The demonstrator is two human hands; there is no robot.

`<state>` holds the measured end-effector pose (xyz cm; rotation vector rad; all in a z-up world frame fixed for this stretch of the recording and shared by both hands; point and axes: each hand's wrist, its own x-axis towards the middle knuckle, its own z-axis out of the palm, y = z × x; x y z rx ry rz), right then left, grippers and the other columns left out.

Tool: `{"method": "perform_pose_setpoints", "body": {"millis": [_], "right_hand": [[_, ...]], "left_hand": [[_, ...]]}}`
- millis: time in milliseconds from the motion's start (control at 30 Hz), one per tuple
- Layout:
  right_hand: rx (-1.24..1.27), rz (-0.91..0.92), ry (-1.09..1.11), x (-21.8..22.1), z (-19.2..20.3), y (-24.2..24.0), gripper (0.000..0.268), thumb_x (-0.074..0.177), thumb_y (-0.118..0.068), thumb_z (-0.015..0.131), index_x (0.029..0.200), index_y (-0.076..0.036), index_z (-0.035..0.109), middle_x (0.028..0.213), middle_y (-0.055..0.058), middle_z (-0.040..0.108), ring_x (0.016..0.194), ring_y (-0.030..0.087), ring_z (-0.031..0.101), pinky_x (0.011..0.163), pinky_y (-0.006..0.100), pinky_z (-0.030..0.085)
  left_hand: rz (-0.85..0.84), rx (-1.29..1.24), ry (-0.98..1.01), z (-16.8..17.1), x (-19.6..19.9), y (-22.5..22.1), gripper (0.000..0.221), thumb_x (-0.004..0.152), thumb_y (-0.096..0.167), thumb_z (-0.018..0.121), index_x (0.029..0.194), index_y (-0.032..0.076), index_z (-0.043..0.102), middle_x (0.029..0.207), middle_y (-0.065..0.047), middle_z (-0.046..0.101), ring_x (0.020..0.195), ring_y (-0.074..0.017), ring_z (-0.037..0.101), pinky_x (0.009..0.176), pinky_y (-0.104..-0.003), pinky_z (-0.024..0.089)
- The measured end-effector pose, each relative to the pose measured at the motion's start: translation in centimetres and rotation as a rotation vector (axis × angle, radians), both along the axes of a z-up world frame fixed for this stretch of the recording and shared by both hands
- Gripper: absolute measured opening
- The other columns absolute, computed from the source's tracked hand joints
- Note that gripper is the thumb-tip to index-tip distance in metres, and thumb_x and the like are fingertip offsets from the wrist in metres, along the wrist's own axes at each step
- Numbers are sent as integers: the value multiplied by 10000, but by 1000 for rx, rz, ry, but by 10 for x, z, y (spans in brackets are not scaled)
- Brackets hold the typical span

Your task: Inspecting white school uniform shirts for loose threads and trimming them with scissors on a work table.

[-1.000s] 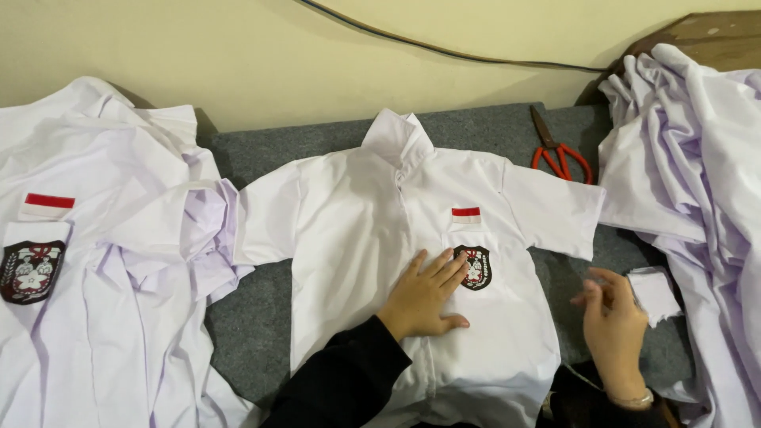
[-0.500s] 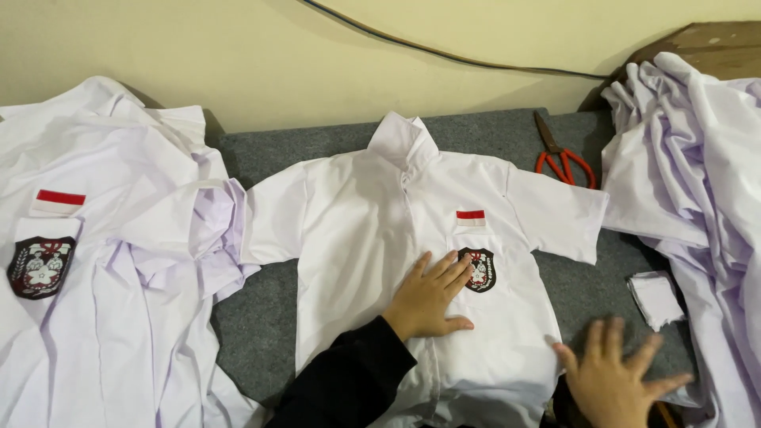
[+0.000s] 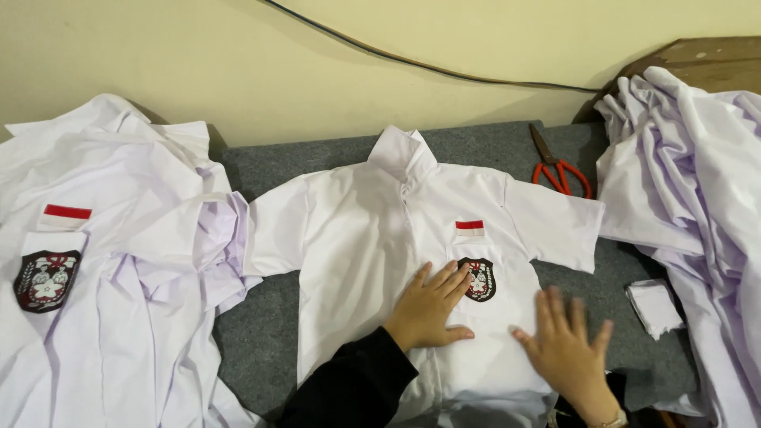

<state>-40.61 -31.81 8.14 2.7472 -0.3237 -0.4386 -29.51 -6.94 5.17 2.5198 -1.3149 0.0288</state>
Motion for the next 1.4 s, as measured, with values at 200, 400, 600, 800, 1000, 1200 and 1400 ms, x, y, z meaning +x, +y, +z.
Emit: {"method": "perform_pose_setpoints", "body": {"millis": [200,400,600,800,1000,1200,1400], "right_hand": [[140,149,-551,18,-1,-2,928,953,-703,275,1620,-57,255,1705,172,247,1571,427,196,1159,694,253],[680,511,-144,56,-6,51,813,987,-644,195,1649,-186,87,1742,-28,87,1599,197,61,1229,538,81],[72,90,-322,37,-27,3,881,921,-799,72,1652,-307,85,1693,-151,168,1460,422,313,1114,795,125],[778,377,-291,49,25,55,903,942,-694,211,1639,-130,98,1736,83,42,1594,299,26,1206,621,101],[492,401,-337,52,-23,14,711,1017,-580,295,1641,-254,201,1719,-80,190,1584,205,138,1230,505,142],[-378,-64,-549,21,-49,-41,965,919,-923,182,1328,-209,688,1573,70,607,1743,400,252,1248,748,122],[548,449,-295,68,32,40,799,982,-499,493,1643,-208,150,1736,87,52,1580,298,65,1205,605,141]], "left_hand": [[0,7,41,4,0,-1,1013,879,771,380,1611,85,237,1709,-82,190,1586,-251,108,1243,-563,36],[2,-105,40,2,-1,0,1037,863,710,474,1592,3,263,1670,-132,299,1576,-281,181,1250,-566,91],[7,-51,-16,-3,0,1,1043,856,749,473,1591,33,285,1703,-131,214,1576,-260,170,1243,-549,98],[10,-3,27,-15,3,-4,1042,880,787,332,1618,66,190,1712,-99,155,1590,-240,69,1254,-537,4],[9,-76,-37,-8,0,0,1029,860,751,450,1583,31,314,1693,-136,249,1571,-262,197,1237,-543,118],[8,-56,26,-6,1,-1,1032,864,755,429,1593,39,279,1698,-137,219,1584,-259,136,1248,-542,58],[-11,56,47,-7,4,-3,1043,880,773,344,1611,43,199,1708,-123,164,1594,-252,51,1247,-535,2]]}}
